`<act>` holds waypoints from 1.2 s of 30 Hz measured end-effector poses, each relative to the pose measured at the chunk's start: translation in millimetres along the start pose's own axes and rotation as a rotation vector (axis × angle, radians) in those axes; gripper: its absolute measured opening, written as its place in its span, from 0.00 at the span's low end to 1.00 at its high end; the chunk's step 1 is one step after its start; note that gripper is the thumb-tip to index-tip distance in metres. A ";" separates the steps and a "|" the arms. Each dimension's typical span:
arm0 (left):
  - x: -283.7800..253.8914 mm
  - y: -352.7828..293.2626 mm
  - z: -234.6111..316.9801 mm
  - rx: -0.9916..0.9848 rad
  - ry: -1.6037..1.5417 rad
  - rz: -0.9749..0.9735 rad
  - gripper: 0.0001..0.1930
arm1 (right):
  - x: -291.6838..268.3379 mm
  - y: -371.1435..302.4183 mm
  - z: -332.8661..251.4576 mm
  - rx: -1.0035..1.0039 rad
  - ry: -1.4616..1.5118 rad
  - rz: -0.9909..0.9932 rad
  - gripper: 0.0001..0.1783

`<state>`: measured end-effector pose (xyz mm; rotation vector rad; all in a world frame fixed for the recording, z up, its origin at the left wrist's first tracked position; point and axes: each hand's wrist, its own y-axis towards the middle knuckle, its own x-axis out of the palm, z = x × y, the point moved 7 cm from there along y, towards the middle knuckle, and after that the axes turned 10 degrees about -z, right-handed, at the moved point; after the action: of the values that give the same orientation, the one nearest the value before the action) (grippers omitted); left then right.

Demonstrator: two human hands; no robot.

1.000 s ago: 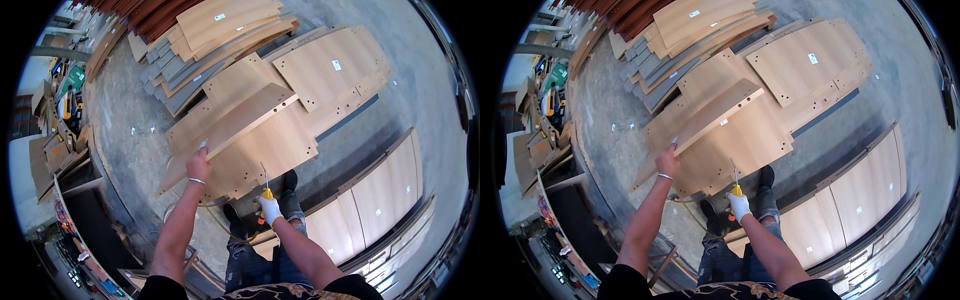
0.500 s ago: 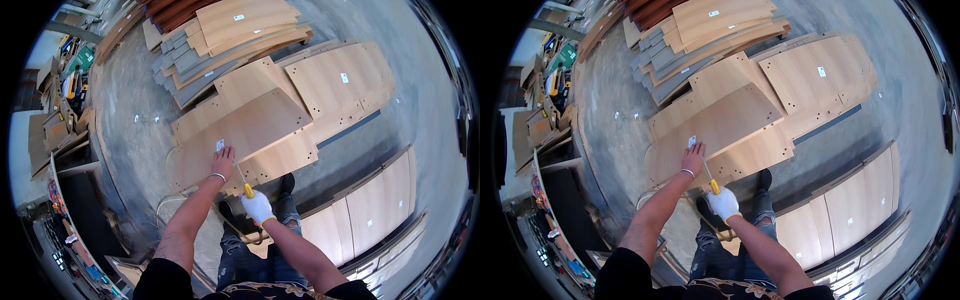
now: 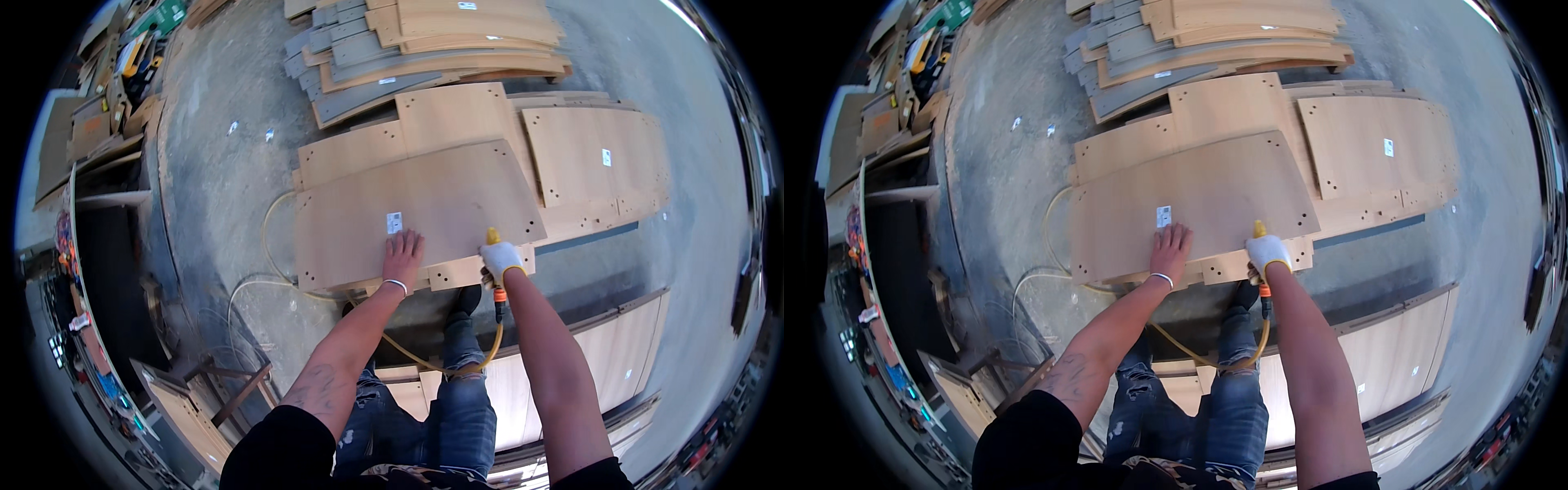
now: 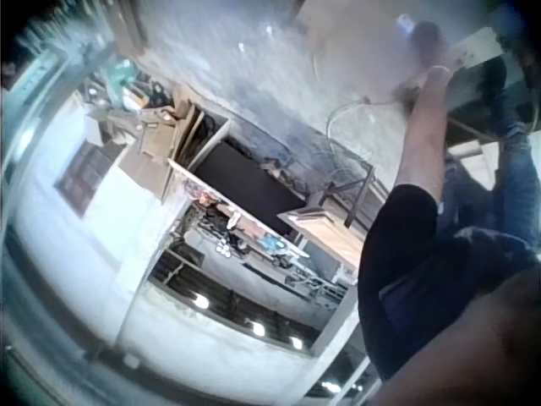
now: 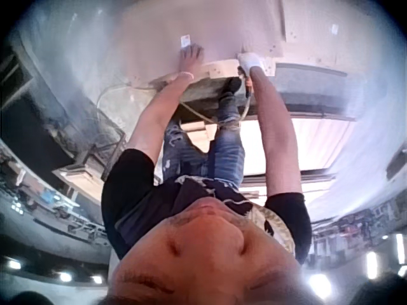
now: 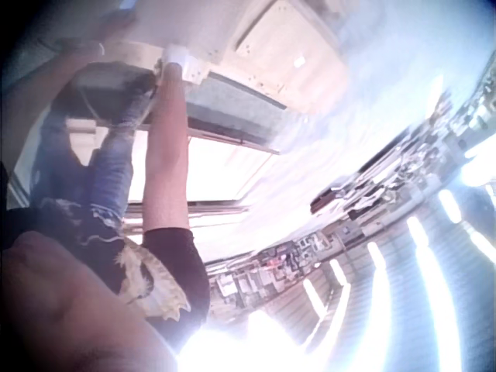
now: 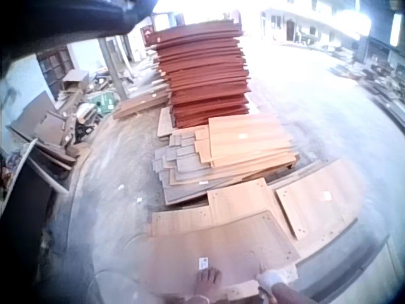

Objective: The person repeatedly picks up flat-pack wooden panels from a pile, uses a yellow pneumatic tool to apply adhesive or sealant to the edges, and places the treated panels onto a workbench. The person continues this cycle throughout the clip.

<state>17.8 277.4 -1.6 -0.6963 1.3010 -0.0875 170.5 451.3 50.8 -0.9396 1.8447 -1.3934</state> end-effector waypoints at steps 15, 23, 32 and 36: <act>7.2 -4.3 -11.4 -0.047 -0.215 -0.053 0.33 | 30.1 19.9 -66.5 0.018 -0.499 -0.014 0.21; -5.1 1.7 -3.9 -0.020 -0.162 -0.068 0.34 | -124.3 47.7 -57.4 0.149 0.205 0.125 0.12; 3.5 2.5 -9.0 0.043 -0.096 -0.004 0.33 | 48.5 -9.7 9.2 0.021 0.114 -0.175 0.12; 13.1 3.9 -8.1 -0.008 -0.118 -0.076 0.34 | 121.0 -66.6 66.7 0.156 0.079 -0.284 0.16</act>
<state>13.1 271.3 -15.5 -0.7474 1.1627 -0.1012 170.6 303.4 91.4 -1.1113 1.6764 -1.7412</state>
